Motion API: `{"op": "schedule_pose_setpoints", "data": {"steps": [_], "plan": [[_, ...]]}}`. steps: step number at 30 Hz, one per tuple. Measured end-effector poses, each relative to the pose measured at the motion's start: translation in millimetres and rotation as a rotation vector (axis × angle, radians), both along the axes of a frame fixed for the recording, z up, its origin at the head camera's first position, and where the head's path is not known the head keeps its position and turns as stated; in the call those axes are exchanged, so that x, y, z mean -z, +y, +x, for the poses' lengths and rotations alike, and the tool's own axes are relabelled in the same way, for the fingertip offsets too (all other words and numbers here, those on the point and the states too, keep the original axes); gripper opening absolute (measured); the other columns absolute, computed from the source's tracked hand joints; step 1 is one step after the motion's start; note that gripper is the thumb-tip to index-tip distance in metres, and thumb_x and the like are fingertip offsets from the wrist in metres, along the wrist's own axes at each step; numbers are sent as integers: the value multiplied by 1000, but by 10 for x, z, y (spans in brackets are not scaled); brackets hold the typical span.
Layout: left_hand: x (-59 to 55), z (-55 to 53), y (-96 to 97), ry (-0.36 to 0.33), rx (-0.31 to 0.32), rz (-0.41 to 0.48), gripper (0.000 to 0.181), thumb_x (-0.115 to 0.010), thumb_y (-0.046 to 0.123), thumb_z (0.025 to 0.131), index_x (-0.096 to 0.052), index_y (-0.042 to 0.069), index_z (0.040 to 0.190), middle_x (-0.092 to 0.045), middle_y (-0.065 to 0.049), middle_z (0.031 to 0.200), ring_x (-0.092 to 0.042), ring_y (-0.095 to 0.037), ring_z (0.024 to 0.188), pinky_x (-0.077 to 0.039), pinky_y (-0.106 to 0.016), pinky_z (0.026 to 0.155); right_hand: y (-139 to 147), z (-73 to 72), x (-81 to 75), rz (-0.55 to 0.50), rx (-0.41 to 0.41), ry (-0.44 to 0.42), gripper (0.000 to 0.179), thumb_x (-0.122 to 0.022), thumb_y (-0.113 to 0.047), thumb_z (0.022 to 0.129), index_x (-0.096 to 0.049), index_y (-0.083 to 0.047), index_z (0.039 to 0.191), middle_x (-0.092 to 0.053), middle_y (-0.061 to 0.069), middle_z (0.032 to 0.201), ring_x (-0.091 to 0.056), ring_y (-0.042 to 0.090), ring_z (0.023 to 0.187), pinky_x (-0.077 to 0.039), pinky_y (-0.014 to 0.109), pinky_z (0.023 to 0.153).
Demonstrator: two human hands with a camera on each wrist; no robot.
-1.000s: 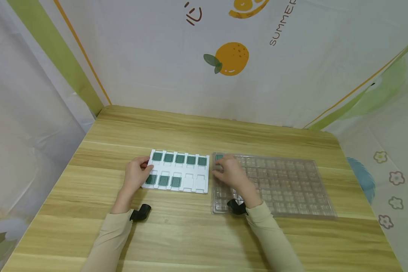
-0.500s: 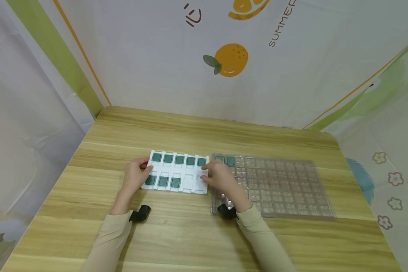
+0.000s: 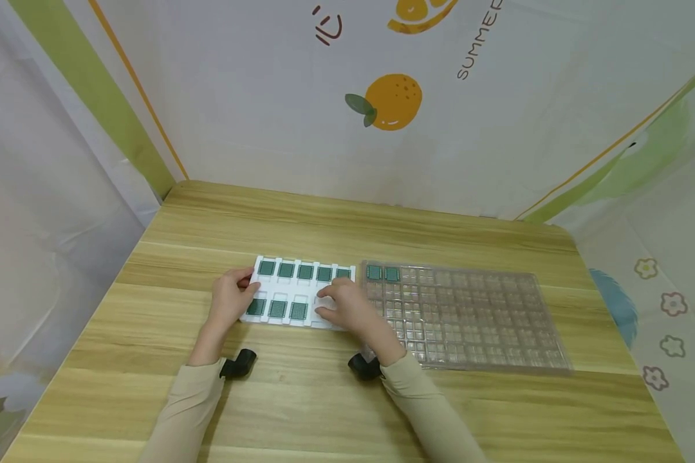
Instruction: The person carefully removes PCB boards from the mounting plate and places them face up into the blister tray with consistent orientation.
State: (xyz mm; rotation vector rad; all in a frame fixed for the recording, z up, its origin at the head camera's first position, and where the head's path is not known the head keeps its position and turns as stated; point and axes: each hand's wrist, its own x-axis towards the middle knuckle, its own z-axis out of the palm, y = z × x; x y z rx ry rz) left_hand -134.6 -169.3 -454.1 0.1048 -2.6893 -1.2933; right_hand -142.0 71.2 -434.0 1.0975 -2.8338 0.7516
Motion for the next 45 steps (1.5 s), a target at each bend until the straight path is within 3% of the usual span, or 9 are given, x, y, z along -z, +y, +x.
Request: {"op": "schedule_pose_setpoints", "data": {"steps": [4,18,31,45], "plan": [[11,-4,-10,-1,2,0,32,-62,-6,84,-57,-19,113,-60,-32,96,-57,-36,84,-49,-41,72,-99,12,10,23,-6,-41,23,-73,-19,82,-71,-2,98,-64,7,88,-57,20,84,-48,30,74],[0,-3,-8,-13,-8,2,33,-62,-6,84,-57,-17,114,-60,-31,97,-57,-35,85,-49,-41,73,-300,27,76,47,-40,-16,23,-75,-21,79,-73,-4,94,-66,4,83,-57,16,78,-48,24,73],[7,7,-11,25,-6,-13,32,-64,-6,82,-59,-18,111,-61,-31,92,-58,-35,82,-50,-37,69,-341,54,64,100,-2,18,25,-78,-25,76,-73,-5,91,-65,2,79,-57,15,76,-49,24,72],[22,-5,-15,5,-5,-8,32,-64,-5,83,-59,-18,112,-60,-31,93,-57,-36,83,-49,-42,72,-311,36,41,75,-2,51,23,-78,-21,74,-73,-4,90,-65,3,78,-58,16,75,-49,24,69]]}}
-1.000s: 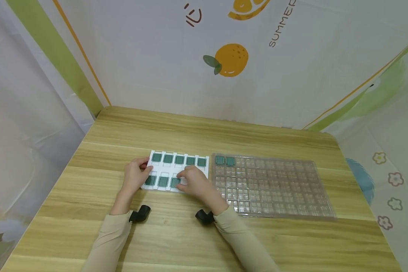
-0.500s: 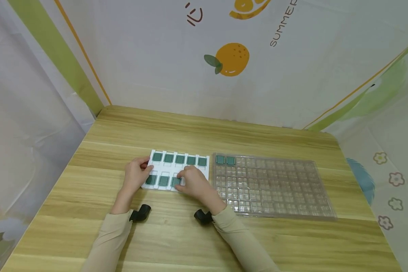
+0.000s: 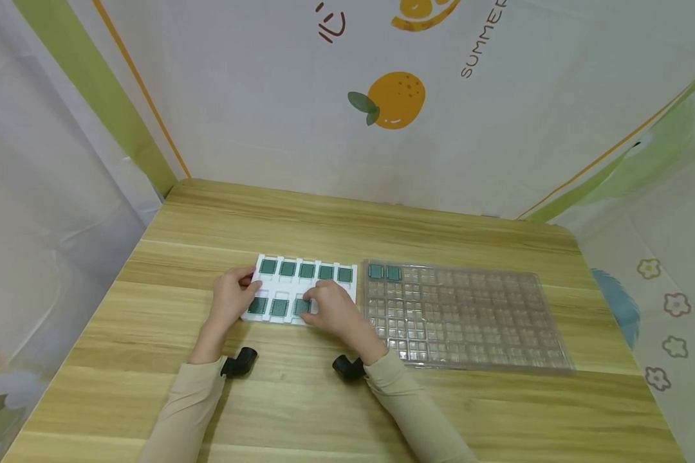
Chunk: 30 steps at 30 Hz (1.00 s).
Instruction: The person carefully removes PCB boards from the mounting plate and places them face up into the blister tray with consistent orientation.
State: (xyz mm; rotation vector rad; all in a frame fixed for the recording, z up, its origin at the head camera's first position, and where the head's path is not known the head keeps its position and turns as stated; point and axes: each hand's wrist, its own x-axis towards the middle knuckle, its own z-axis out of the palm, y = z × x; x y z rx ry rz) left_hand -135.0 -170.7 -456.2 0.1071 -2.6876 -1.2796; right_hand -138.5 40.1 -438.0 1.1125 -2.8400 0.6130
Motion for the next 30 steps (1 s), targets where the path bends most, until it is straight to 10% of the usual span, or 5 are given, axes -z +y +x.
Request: {"op": "schedule_pose_setpoints", "data": {"steps": [16,30], "plan": [[0,-4,-4,-4,5,12,32,-63,-6,84,-58,-18,113,-60,-32,96,-57,-36,85,-50,-41,72,220,-64,-68,-50,8,-10,22,-77,-15,74,-72,0,90,-70,9,86,-62,25,86,-49,34,80],[-1,5,-5,4,13,11,32,-63,-6,83,-58,-18,113,-60,-32,97,-57,-36,84,-49,-42,73,426,-84,-131,-26,93,-63,22,-77,-15,75,-72,-1,92,-67,8,87,-56,16,73,-48,27,65]]}}
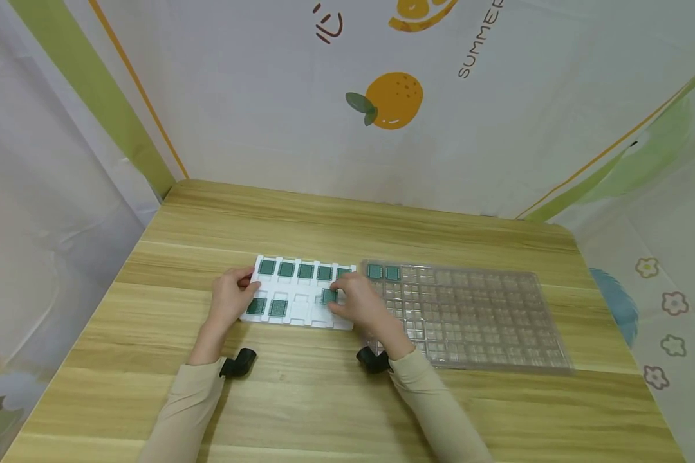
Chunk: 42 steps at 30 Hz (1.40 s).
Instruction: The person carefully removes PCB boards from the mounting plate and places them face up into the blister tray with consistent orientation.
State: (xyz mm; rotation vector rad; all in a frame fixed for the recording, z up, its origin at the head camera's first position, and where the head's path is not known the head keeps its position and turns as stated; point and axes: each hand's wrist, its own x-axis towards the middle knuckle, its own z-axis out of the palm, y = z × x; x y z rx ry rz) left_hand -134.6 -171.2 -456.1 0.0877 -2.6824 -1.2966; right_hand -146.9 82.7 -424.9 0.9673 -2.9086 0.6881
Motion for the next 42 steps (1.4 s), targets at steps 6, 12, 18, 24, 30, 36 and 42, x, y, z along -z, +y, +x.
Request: {"op": "schedule_pose_setpoints", "data": {"steps": [6,12,18,24,30,36,42], "plan": [[-1,3,-2,-7,0,3,32,-62,-6,84,-57,-18,113,-59,-32,98,-56,-36,86,-49,-42,74,79,-8,-17,-5,22,-17,22,-77,-15,76,-71,-1,92,-65,7,84,-50,14,68,-44,26,60],[-1,5,-5,-13,-1,5,33,-62,-6,84,-57,-18,114,-59,-32,98,-57,-36,86,-49,-43,74,163,-17,-27,-7,41,-22,22,-77,-14,76,-71,0,92,-65,7,81,-49,15,69,-44,28,62],[2,5,-5,-13,-6,2,33,-62,-6,84,-57,-18,114,-59,-32,99,-57,-36,86,-49,-42,74,245,-31,-23,-6,58,-33,24,-77,-13,75,-71,1,94,-68,10,90,-57,21,81,-49,35,73],[4,2,-5,-16,-7,-1,33,-62,-6,84,-57,-18,114,-59,-32,99,-57,-36,86,-49,-43,75,333,-47,-13,-25,54,-18,23,-78,-11,74,-71,2,91,-64,8,81,-53,18,72,-47,32,66],[4,-1,-8,-14,-3,-7,33,-62,-6,84,-57,-18,114,-59,-32,99,-57,-36,86,-49,-42,74,427,-61,-19,-29,75,-21,20,-78,-10,74,-71,0,90,-63,7,78,-47,16,67,-43,29,60],[1,-4,-7,-10,-4,-5,33,-63,-6,84,-58,-18,114,-60,-32,98,-57,-36,86,-49,-42,73,524,-71,-15,-43,96,-55,24,-78,-8,74,-71,2,94,-64,8,83,-49,16,68,-43,27,59],[-2,-8,-5,-12,-1,-1,32,-62,-6,84,-57,-18,114,-60,-32,98,-57,-36,86,-49,-42,74,641,-73,5,-39,123,-59,25,-78,-8,74,-71,3,95,-58,6,75,-42,13,63,-38,24,54]]}}
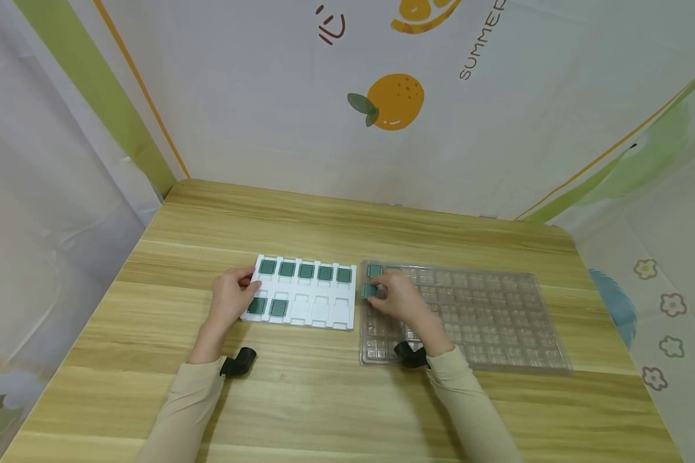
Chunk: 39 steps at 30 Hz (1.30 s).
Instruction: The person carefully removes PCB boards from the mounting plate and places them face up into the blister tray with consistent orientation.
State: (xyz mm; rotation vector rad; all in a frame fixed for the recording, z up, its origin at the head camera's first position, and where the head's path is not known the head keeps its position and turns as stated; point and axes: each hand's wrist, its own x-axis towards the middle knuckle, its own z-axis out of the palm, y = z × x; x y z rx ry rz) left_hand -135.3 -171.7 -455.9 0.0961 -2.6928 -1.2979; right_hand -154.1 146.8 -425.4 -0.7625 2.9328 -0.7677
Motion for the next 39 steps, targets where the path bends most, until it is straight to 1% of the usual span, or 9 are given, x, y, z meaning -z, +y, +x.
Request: {"op": "schedule_pose_setpoints", "data": {"steps": [4,11,14,18,24,28,30,31,39], "plan": [[-4,-1,-1,0,1,3,33,-62,-6,84,-57,-18,114,-60,-32,98,-56,-36,86,-48,-42,74,75,-16,14,11,-1,21,24,-78,-8,74,-70,3,94,-58,6,73,-41,12,61,-36,24,53],[2,-7,-4,0,2,-4,33,-62,-6,84,-57,-18,114,-60,-31,98,-57,-36,86,-49,-42,74,212,-47,36,11,14,-16,26,-77,-7,74,-70,4,96,-57,6,73,-39,12,62,-35,24,53],[2,-6,-6,-2,1,-3,33,-62,-6,84,-57,-18,114,-60,-31,98,-56,-36,86,-49,-42,74,273,-63,53,13,5,13,26,-78,-7,73,-70,4,95,-55,6,71,-39,13,62,-35,25,55],[-4,-2,-8,-3,2,-2,33,-62,-6,84,-57,-18,114,-59,-31,98,-56,-36,86,-48,-42,73,356,-76,83,9,3,31,27,-78,-7,74,-69,5,96,-59,6,76,-44,14,63,-40,26,56],[-4,-3,-6,3,2,-4,32,-62,-6,84,-58,-18,114,-60,-31,97,-56,-35,85,-48,-41,73,490,-122,74,4,16,29,26,-75,-4,75,-68,8,97,-65,15,87,-57,23,72,-49,33,62],[-5,0,-2,11,0,-8,32,-63,-6,83,-58,-18,112,-60,-31,96,-57,-35,84,-48,-41,72,572,-178,37,36,46,34,26,-75,-5,76,-68,8,99,-57,12,74,-47,19,62,-41,29,54],[-3,0,-1,14,0,-8,32,-63,-6,83,-59,-18,112,-60,-31,96,-57,-35,84,-48,-40,72,604,-199,7,49,73,9,28,-74,-6,78,-67,7,101,-51,10,70,-40,17,59,-33,28,51],[-4,1,0,16,1,-9,32,-63,-6,83,-59,-18,112,-60,-31,96,-57,-35,84,-48,-40,72,619,-212,-4,59,82,1,28,-74,-7,79,-67,7,102,-51,10,70,-39,16,59,-33,28,51],[5,2,-3,18,3,-18,32,-63,-6,82,-59,-17,112,-60,-31,96,-57,-35,83,-48,-39,70,697,-293,-51,101,98,-38,30,-71,-7,82,-65,10,106,-62,21,92,-56,26,75,-48,37,62]]}}
